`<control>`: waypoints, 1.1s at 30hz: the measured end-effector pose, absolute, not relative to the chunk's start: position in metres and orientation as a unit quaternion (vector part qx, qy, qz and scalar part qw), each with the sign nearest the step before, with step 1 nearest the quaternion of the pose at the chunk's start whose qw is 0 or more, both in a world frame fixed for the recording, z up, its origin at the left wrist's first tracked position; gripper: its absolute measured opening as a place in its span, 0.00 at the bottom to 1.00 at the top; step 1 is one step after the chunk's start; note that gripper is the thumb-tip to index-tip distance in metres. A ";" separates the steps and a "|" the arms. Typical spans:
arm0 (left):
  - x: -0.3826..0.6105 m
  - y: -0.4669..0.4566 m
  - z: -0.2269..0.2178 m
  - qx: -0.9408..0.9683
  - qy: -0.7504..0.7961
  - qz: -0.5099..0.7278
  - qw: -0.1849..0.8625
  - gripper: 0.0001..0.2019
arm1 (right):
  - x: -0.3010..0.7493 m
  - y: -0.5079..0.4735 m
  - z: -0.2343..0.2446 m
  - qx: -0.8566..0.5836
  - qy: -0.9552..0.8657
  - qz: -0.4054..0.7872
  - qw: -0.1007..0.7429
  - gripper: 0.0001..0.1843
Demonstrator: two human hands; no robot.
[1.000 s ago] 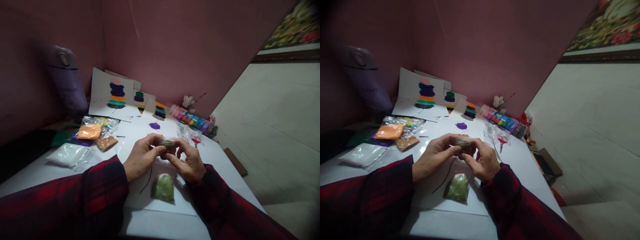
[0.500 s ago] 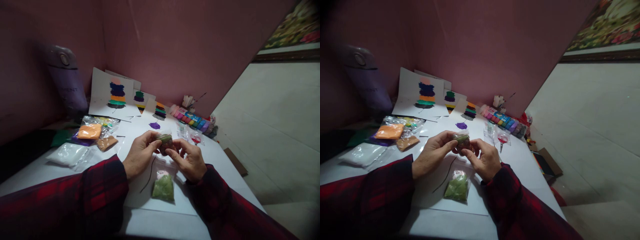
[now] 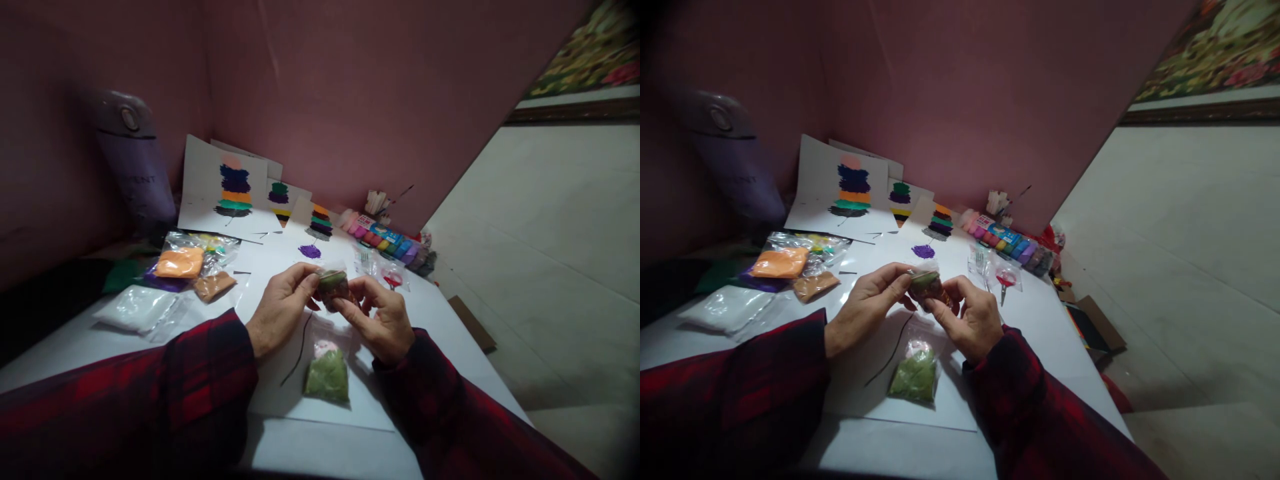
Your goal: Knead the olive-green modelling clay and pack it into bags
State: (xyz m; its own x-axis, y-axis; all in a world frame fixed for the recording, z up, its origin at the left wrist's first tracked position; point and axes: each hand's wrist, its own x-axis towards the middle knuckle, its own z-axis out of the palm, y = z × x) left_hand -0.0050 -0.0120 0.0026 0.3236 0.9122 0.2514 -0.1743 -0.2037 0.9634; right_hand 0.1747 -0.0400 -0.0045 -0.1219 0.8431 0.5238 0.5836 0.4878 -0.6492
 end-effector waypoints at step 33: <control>-0.007 -0.012 0.003 0.621 0.320 0.480 0.531 0.13 | 0.177 -0.039 -0.008 -0.500 -0.734 0.163 0.430 0.09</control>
State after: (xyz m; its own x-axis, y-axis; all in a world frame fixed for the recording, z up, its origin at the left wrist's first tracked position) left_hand -0.0073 -0.0124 0.0031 0.3341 0.9069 0.2568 -0.1132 -0.2318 0.9661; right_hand 0.1772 -0.0388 -0.0076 -0.1307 0.8740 0.4680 0.5944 0.4468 -0.6686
